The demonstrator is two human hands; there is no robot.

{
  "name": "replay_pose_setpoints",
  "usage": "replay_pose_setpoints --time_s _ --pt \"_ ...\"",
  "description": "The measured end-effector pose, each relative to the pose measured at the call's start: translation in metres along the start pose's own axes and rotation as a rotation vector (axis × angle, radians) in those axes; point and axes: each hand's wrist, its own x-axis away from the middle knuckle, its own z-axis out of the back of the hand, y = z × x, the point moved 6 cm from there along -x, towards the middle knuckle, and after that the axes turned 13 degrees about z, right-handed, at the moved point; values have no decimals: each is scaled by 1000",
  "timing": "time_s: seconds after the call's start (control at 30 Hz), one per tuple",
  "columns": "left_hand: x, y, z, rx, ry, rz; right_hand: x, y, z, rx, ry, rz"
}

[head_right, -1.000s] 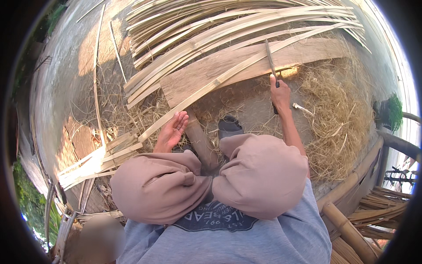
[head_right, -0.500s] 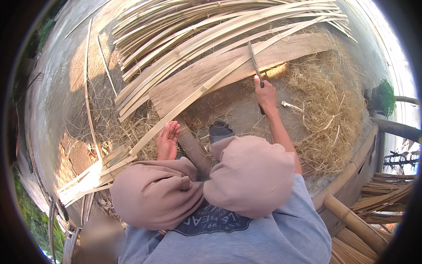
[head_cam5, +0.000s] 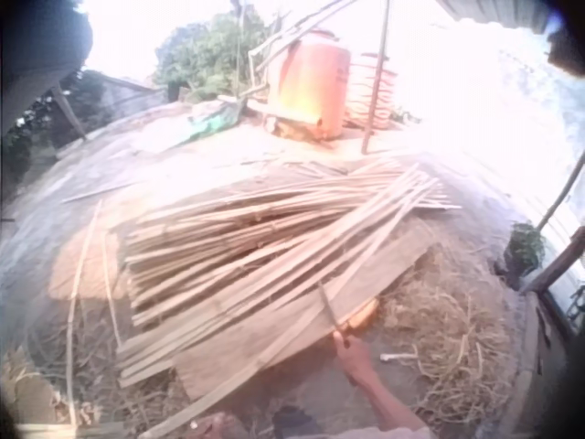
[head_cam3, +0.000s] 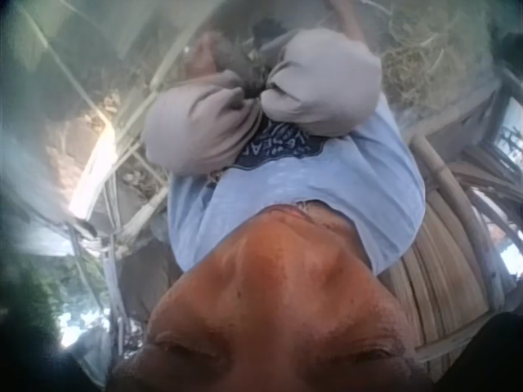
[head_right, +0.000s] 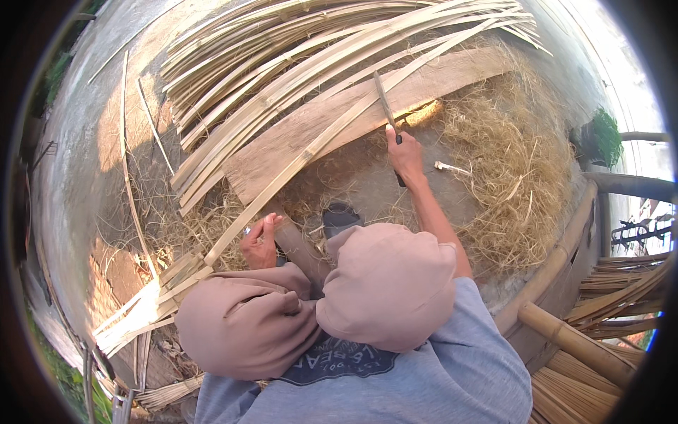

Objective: The person sits on the ground and uses a knife to split long bamboo strips into thinner slivers on a wooden plank. They repeatedly position each strip, split it with the knife, and place the finished slivers into a growing pile nearby.

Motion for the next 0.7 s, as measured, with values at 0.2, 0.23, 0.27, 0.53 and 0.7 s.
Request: replay_pose_setpoints --time_s 0.2,0.23,0.27,0.53,0.7 --pt "-24 97 -17 -956 394 -644 23 -1 7 -116 -34 -76" --pt "-23 90 -18 -981 387 -612 35 -21 -4 -128 -121 -37" --pt "-25 81 -18 -1009 378 -581 52 -43 -15 -142 -207 0" --pt "-3 -8 119 -960 120 -243 46 -23 8 75 -233 228" --pt "-3 55 82 -789 102 -413 -19 11 54 194 -21 137"
